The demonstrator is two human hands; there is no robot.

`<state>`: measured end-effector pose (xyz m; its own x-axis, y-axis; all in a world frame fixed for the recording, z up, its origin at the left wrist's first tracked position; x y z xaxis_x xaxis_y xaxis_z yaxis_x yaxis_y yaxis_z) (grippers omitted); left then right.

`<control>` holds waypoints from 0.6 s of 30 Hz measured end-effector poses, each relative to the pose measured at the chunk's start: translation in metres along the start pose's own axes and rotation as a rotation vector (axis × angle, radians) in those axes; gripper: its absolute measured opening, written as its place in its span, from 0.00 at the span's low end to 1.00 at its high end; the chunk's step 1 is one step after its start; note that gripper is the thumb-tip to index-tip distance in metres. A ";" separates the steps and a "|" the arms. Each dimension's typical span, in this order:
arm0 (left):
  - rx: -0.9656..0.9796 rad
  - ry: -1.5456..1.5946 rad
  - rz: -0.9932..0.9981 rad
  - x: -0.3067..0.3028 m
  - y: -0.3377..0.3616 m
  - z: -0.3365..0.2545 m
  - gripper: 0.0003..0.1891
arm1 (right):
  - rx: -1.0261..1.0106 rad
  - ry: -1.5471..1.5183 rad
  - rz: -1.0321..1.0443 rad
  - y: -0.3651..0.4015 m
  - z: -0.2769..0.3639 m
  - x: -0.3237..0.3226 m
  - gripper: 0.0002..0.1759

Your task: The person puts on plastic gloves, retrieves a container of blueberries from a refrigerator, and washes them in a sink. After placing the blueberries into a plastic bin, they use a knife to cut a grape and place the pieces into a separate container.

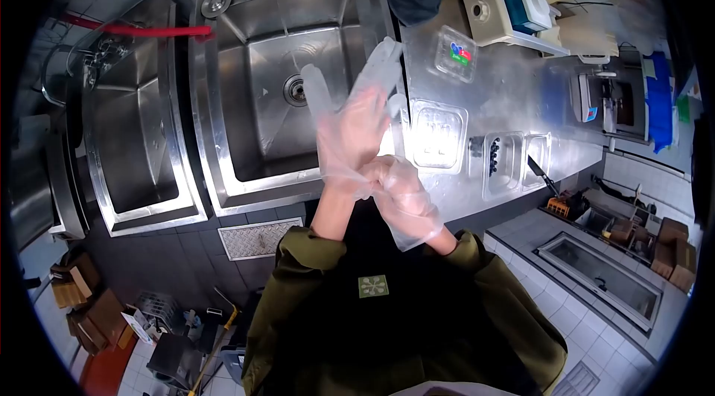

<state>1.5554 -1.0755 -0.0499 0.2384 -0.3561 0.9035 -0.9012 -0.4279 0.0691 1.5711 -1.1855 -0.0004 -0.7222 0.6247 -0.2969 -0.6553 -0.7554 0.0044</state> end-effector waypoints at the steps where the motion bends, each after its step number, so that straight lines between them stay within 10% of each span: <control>1: -0.007 -0.111 -0.028 0.003 -0.002 -0.002 0.37 | -0.027 0.031 0.009 0.000 0.000 -0.001 0.12; 5: -0.127 -0.207 -0.217 0.006 -0.009 0.005 0.38 | -0.143 0.081 -0.096 0.010 -0.019 0.006 0.12; 9: 0.408 -0.599 0.102 -0.030 -0.028 0.016 0.38 | 0.306 -1.112 0.095 0.019 -0.059 0.022 0.25; 12: 0.023 0.007 -0.008 -0.042 -0.047 0.023 0.39 | 0.386 -1.335 0.064 0.003 -0.019 0.020 0.07; 14: -0.249 0.508 -0.092 -0.023 -0.049 0.009 0.39 | 0.080 -0.550 0.083 -0.003 -0.021 0.021 0.05; 15: -0.156 0.279 -0.156 -0.018 -0.051 0.003 0.38 | -0.071 -0.158 0.076 -0.007 -0.021 0.022 0.05; 16: -0.080 0.041 -0.231 -0.014 -0.052 -0.002 0.37 | 0.040 -0.576 0.201 -0.015 -0.021 0.021 0.09; 18: 0.112 -0.529 -0.343 -0.037 -0.069 -0.010 0.32 | 0.049 -0.410 0.198 -0.026 -0.043 0.022 0.07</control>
Point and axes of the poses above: each hand's wrist, its own y-axis away from the middle knuckle, its own x-axis out of the palm, z = x × y, the point moved 1 cm from there along -y, towards the middle knuckle, and after that the axes turned 10 degrees about -z, right-handed, at the moved point
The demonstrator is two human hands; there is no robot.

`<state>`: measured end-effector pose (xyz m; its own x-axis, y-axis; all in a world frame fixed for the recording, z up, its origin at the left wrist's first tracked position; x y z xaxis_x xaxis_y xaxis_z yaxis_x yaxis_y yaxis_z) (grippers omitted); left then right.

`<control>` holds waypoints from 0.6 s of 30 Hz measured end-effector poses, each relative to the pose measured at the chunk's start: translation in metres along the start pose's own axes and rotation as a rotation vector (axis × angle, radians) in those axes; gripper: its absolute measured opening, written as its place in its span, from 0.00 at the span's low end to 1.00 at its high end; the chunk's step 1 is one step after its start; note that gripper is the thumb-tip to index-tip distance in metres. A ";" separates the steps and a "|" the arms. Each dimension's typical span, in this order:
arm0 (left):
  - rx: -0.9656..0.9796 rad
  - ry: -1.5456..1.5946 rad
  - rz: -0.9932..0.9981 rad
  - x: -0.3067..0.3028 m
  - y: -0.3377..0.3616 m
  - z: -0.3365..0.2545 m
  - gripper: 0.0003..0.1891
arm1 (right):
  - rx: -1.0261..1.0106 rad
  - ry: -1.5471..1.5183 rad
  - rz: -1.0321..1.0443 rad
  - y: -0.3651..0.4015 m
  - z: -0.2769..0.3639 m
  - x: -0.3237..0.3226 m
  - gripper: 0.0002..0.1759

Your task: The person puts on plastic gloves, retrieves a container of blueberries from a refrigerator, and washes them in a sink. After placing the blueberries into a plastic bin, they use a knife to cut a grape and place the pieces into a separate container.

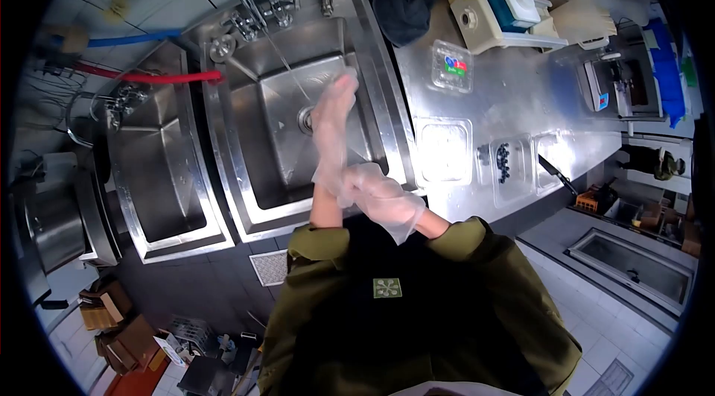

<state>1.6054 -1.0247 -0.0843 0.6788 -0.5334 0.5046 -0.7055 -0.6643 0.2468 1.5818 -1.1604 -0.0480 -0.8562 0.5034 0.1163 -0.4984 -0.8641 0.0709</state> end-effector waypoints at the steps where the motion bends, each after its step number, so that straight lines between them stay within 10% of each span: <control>1: 0.082 -0.175 -0.083 -0.008 -0.015 0.006 0.30 | 0.006 0.084 -0.008 -0.008 -0.006 -0.005 0.06; 2: 0.096 -0.147 -0.170 -0.017 -0.042 0.020 0.27 | 0.313 0.201 -0.107 -0.017 0.014 -0.007 0.05; 6: 0.061 -0.217 -0.604 0.016 -0.142 -0.004 0.21 | 0.151 0.346 -0.136 -0.011 0.012 -0.026 0.12; 10: -0.027 -0.036 -0.516 -0.010 -0.276 0.042 0.17 | 0.295 0.079 -0.472 0.032 -0.007 -0.068 0.11; 15: -0.394 -0.042 -0.178 -0.039 -0.357 0.057 0.22 | 0.370 -0.163 -0.828 0.117 -0.036 -0.126 0.18; 18: -0.607 0.252 0.418 -0.032 -0.318 0.040 0.28 | 0.421 -0.202 -0.951 0.150 -0.017 -0.129 0.25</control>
<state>1.8161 -0.8176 -0.2116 0.3163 -0.4934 0.8103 -0.9299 0.0079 0.3678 1.6154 -1.3555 -0.0691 -0.0812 0.9967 -0.0076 -0.8314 -0.0635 0.5520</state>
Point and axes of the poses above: each hand's wrist, its own y-axis away from the middle knuckle, its own x-axis out of the palm, z = x × y, the point moved 1 cm from there along -y, towards the middle knuckle, and after that the axes turned 10 degrees about -z, right-handed, at the moved point
